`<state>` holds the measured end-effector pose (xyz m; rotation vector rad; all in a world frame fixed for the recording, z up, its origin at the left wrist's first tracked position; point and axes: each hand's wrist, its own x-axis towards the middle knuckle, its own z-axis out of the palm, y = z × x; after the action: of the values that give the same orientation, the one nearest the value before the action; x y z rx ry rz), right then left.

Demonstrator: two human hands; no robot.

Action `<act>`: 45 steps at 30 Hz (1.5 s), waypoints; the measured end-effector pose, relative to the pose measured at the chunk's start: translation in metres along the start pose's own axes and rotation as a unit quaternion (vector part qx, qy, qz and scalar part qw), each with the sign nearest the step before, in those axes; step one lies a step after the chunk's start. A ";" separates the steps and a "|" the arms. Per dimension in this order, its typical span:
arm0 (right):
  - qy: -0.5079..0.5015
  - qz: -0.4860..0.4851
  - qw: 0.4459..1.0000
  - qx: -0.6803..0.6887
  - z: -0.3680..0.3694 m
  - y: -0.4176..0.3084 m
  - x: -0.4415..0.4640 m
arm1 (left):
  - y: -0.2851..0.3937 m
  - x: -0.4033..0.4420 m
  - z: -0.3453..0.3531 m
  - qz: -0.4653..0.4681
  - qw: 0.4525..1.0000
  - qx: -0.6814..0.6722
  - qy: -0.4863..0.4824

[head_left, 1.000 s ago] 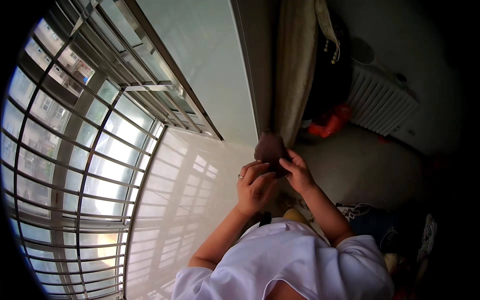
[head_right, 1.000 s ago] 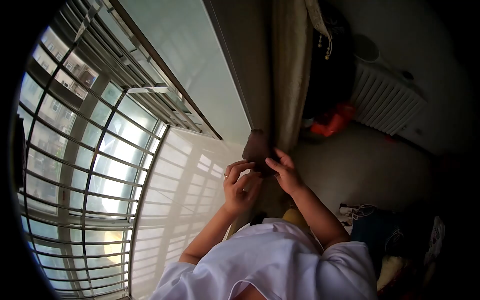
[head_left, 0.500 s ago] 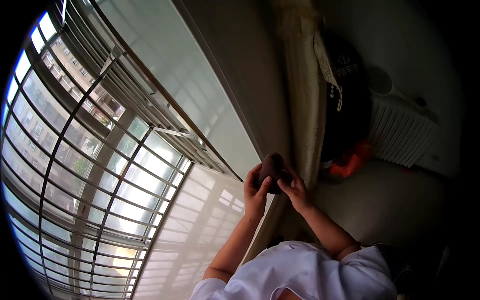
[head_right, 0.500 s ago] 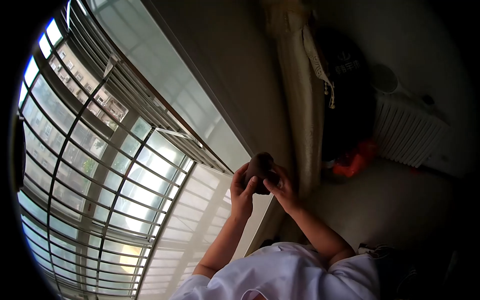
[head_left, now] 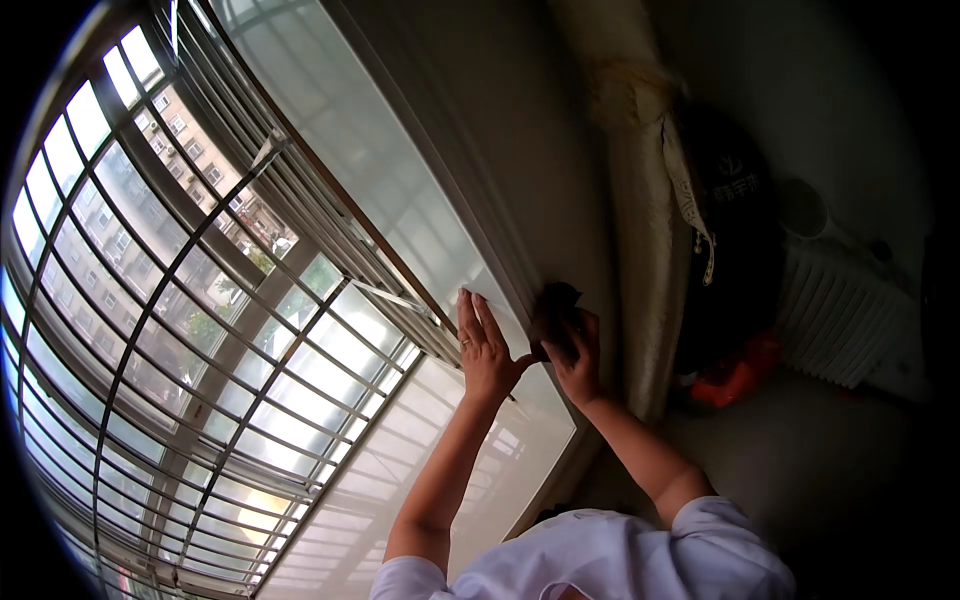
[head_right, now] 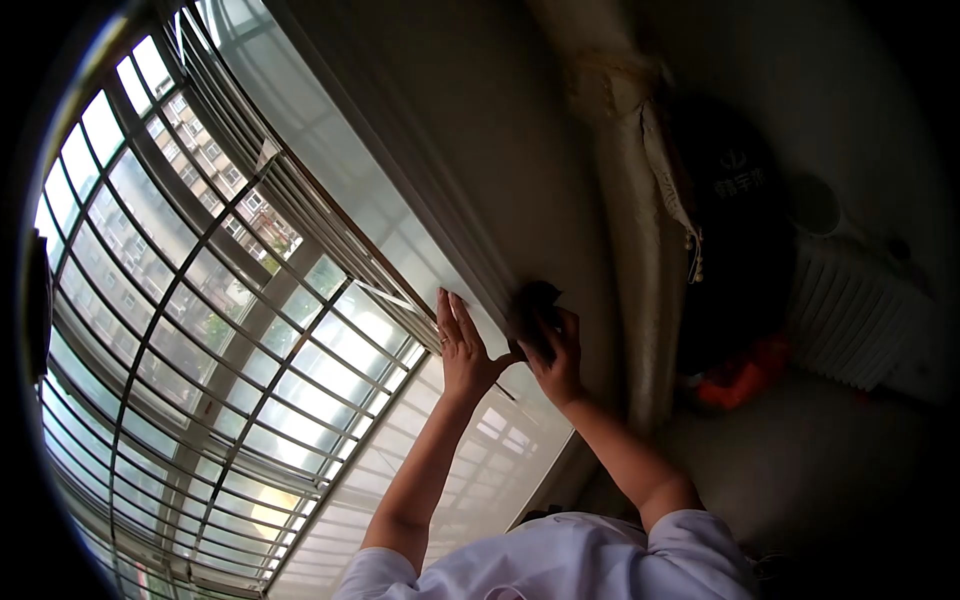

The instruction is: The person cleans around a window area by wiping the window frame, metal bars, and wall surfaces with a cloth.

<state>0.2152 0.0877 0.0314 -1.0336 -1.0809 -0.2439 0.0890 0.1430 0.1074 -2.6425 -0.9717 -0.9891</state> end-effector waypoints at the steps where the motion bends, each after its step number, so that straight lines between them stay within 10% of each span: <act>1: 0.010 0.008 1.000 0.013 0.005 0.000 0.008 | 0.001 0.002 0.009 0.010 1.000 -0.009 0.028; 15: 0.035 -0.192 0.980 0.036 0.029 -0.085 0.204 | 0.004 0.004 0.003 0.020 1.000 -0.008 -0.003; 27: 0.035 -0.267 0.963 -0.001 0.033 -0.121 0.279 | 0.028 0.053 0.029 0.019 0.958 -0.077 0.275; 45: 0.111 -0.277 0.954 -0.030 0.075 -0.257 0.491 | 0.035 0.055 0.034 -0.001 0.938 -0.110 0.327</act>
<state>0.2534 0.1563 0.5853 -0.7151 -1.1428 -0.8304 0.1607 0.1563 0.1188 -2.1754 -0.7272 -1.8957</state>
